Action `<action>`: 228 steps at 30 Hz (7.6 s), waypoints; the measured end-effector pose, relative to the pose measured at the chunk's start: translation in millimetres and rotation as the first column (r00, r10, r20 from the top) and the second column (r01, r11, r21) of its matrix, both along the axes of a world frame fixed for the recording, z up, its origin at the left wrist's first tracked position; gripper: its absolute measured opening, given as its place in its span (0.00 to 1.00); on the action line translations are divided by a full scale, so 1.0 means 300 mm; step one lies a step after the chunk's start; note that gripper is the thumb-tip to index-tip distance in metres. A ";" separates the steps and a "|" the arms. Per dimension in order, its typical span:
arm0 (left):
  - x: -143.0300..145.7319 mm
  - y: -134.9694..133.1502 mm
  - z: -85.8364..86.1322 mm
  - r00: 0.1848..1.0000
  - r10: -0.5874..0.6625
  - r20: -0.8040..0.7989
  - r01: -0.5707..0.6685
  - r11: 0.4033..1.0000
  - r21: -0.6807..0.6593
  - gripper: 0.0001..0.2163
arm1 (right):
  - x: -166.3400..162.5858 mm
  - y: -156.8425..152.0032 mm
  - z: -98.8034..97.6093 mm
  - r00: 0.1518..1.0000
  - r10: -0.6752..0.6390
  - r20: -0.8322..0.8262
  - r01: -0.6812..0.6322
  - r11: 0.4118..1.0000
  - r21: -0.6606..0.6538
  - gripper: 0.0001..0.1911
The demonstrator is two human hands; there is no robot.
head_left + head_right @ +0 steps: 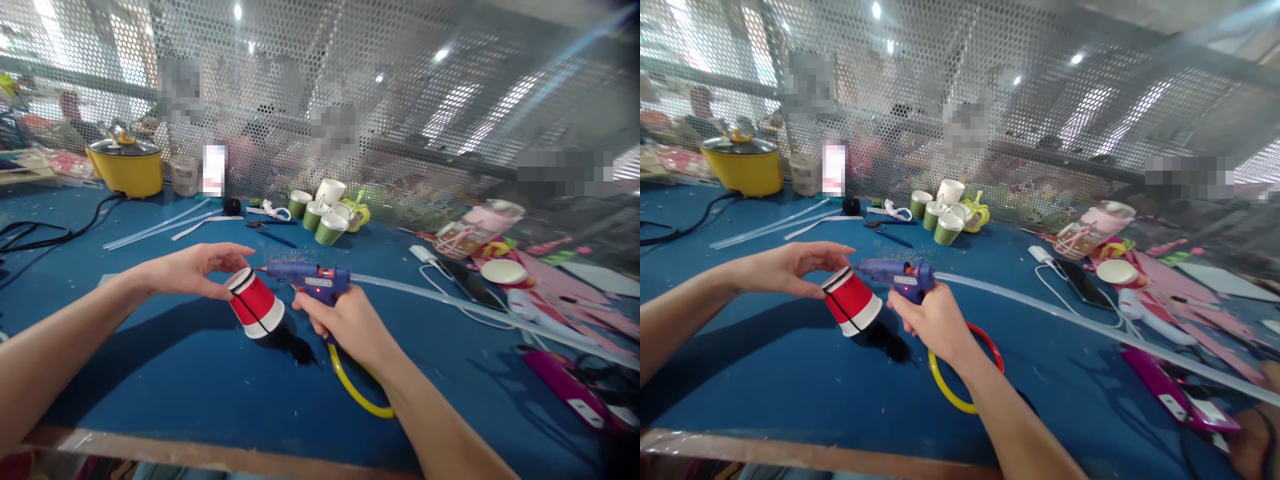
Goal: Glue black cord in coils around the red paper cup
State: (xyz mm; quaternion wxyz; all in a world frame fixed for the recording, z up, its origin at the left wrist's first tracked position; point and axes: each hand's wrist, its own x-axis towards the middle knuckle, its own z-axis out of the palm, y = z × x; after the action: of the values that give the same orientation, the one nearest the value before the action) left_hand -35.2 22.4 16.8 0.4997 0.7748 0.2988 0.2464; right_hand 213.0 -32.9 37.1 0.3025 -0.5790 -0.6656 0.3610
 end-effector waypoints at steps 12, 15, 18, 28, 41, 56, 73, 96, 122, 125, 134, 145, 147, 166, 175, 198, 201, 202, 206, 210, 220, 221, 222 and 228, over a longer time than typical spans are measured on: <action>-0.006 -0.009 0.028 0.999 0.014 -0.028 -0.011 0.994 0.110 0.28 | 0.073 0.159 -0.051 0.981 -0.180 -0.075 0.178 0.984 -0.029 0.12; -0.009 -0.009 0.027 0.999 0.026 -0.043 -0.019 0.990 0.138 0.28 | 0.082 0.209 -0.082 0.979 -0.206 0.006 0.206 0.979 -0.001 0.15; -0.011 -0.012 0.028 0.998 0.033 -0.056 -0.025 0.990 0.141 0.29 | 0.099 0.253 -0.115 0.962 -0.246 0.116 0.243 0.969 0.036 0.15; -0.004 -0.015 0.033 0.994 0.071 -0.080 -0.060 0.990 0.131 0.28 | -0.014 0.149 -0.013 0.918 -0.191 0.348 0.062 0.935 0.348 0.10; 0.006 -0.023 0.034 0.986 0.071 -0.152 -0.035 0.973 0.228 0.24 | -0.167 -0.006 -0.020 0.929 0.186 0.319 -0.303 0.878 0.371 0.10; 0.053 -0.048 -0.005 0.992 0.076 -0.097 -0.043 0.953 0.301 0.23 | -0.139 -0.010 -0.002 0.953 0.224 0.205 -0.287 0.884 0.369 0.09; 0.048 -0.046 -0.011 0.996 -0.088 -0.017 0.089 0.990 0.110 0.23 | -0.117 -0.003 0.004 0.924 0.210 0.319 -0.328 0.864 0.382 0.06; 0.061 -0.060 -0.005 0.988 -0.142 0.064 0.146 0.987 -0.061 0.23 | -0.093 -0.018 0.019 0.926 0.191 0.324 -0.318 0.857 0.405 0.06; 0.075 -0.076 0.003 0.935 -0.173 0.310 0.242 0.950 -0.197 0.34 | -0.094 0.008 -0.036 0.979 0.186 0.081 -0.202 0.933 0.297 0.08; 0.075 -0.077 0.002 0.928 -0.165 0.334 0.242 0.949 -0.203 0.34 | -0.095 0.008 -0.039 0.980 0.190 0.057 -0.198 0.937 0.288 0.08; 0.067 -0.074 0.008 0.930 -0.136 0.341 0.220 0.950 -0.220 0.35 | -0.098 0.006 -0.039 0.992 0.124 0.030 -0.127 0.944 0.304 0.10; 0.074 -0.077 0.003 0.922 -0.160 0.352 0.252 0.939 -0.234 0.35 | -0.106 0.006 -0.063 0.992 0.107 0.061 -0.120 0.943 0.310 0.10; 0.075 -0.074 -0.001 0.920 -0.163 0.357 0.257 0.937 -0.235 0.35 | -0.113 0.004 -0.073 0.994 0.086 0.061 -0.101 0.940 0.327 0.10; 0.139 -0.080 -0.048 0.969 0.208 0.134 -0.156 0.935 -0.319 0.33 | -0.116 0.039 -0.107 0.991 -0.111 0.077 0.067 0.900 0.431 0.08; 0.159 -0.099 -0.037 0.937 0.334 0.104 -0.292 0.910 -0.293 0.32 | -0.131 0.031 -0.124 0.989 -0.095 0.115 0.023 0.859 0.511 0.09; 0.124 -0.080 -0.044 0.972 0.204 0.115 -0.170 0.953 -0.250 0.31 | -0.134 0.008 -0.121 0.982 -0.069 0.174 -0.042 0.826 0.562 0.07; 0.120 -0.083 -0.032 0.978 0.192 0.084 -0.172 0.965 -0.199 0.30 | -0.138 0.005 -0.130 0.970 -0.085 0.228 -0.076 0.785 0.615 0.07; 0.119 -0.084 -0.029 0.979 0.189 0.081 -0.171 0.967 -0.191 0.29 | -0.139 0.004 -0.134 0.966 -0.088 0.245 -0.091 0.767 0.635 0.07; 0.116 -0.085 -0.017 0.979 0.198 0.039 -0.189 0.968 -0.163 0.29 | -0.149 -0.001 -0.144 0.950 -0.084 0.302 -0.160 0.700 0.696 0.07; 0.111 -0.087 -0.009 0.980 0.197 0.016 -0.193 0.972 -0.130 0.29 | -0.156 -0.006 -0.147 0.939 -0.083 0.334 -0.197 0.666 0.720 0.07; 0.112 -0.090 0.007 0.975 0.221 0.008 -0.221 0.975 -0.027 0.27 | -0.162 -0.017 -0.143 0.926 -0.077 0.368 -0.223 0.676 0.702 0.07; 0.110 -0.088 0.006 0.977 0.214 0.007 -0.214 0.977 0.000 0.27 | -0.160 -0.018 -0.140 0.929 -0.069 0.364 -0.221 0.685 0.695 0.07; 0.108 -0.086 0.006 0.978 0.209 0.008 -0.209 0.978 0.026 0.26 | -0.159 -0.017 -0.137 0.933 -0.059 0.356 -0.220 0.689 0.690 0.07; 0.098 -0.078 0.005 0.978 0.208 0.024 -0.209 0.974 0.090 0.26 | -0.136 -0.017 -0.080 0.958 -0.022 0.287 -0.152 0.809 0.569 0.09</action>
State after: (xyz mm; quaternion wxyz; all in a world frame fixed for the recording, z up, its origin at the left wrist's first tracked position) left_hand -5.7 -1.1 18.3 0.4372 0.7594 0.3631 0.3167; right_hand 172.3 -37.9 13.1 0.3561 -0.4795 -0.7995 0.0636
